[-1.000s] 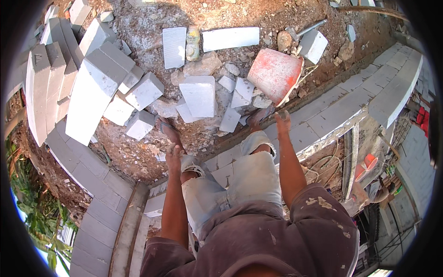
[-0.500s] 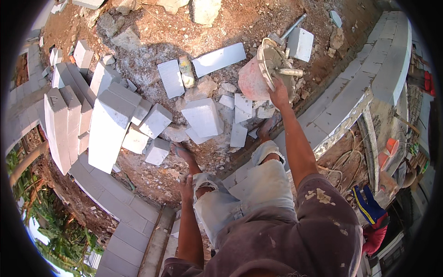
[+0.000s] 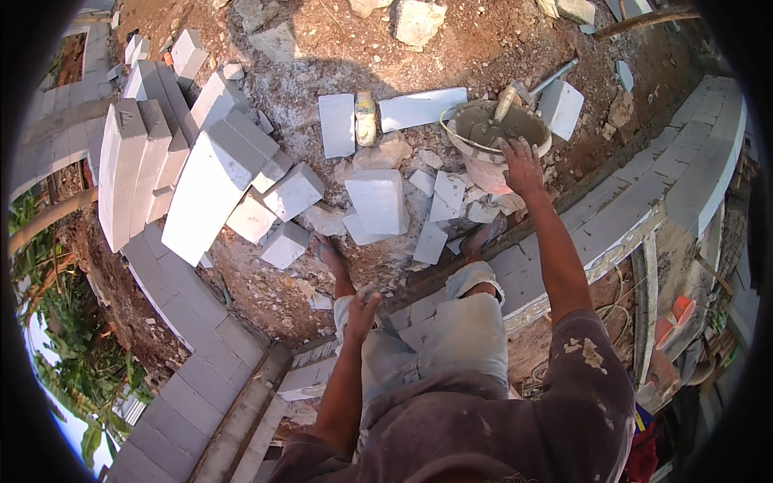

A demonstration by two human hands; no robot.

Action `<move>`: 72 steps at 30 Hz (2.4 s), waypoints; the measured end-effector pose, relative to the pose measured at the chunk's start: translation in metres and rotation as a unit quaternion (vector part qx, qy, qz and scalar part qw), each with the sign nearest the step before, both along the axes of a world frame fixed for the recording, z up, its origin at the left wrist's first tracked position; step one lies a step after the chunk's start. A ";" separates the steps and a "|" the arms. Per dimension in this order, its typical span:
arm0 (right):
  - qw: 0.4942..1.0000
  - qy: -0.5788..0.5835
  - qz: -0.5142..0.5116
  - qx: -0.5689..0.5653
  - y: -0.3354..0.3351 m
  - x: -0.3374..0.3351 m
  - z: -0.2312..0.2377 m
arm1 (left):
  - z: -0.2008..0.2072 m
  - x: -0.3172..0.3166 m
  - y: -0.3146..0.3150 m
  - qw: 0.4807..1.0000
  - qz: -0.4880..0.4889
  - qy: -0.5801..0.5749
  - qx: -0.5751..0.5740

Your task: The person picks up white rectangular tiles and places them along a concrete edge. They use a trowel to scoop mortar from a bucket and apply it to the tiles and the edge before setting them in place.

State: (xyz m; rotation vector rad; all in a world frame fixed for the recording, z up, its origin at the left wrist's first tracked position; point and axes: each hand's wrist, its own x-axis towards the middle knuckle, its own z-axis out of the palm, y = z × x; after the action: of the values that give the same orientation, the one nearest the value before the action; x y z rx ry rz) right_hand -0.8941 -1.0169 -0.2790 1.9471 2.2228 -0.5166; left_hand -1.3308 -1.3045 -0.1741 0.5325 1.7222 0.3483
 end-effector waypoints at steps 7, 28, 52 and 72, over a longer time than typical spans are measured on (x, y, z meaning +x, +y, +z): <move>0.996 -0.008 -0.042 -0.081 0.027 -0.079 0.045 | 0.001 -0.063 0.026 0.972 0.221 -0.076 -0.007; 0.928 0.195 0.266 0.175 0.149 -0.664 0.083 | -0.129 -0.290 0.262 0.517 0.695 -0.383 0.320; 0.713 0.355 -0.010 -0.604 -0.093 -0.475 0.169 | 0.055 -0.143 -0.057 0.724 0.656 -0.147 0.157; 0.540 0.552 0.056 -0.633 -0.087 -0.419 0.234 | 0.252 -0.300 -0.015 0.730 0.300 0.592 0.163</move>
State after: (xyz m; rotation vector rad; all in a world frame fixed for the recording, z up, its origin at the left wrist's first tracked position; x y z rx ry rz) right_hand -1.3128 -1.1038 -0.0451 0.5151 1.1143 -2.7834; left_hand -1.6312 -1.3195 0.0782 0.4421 3.1416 0.9188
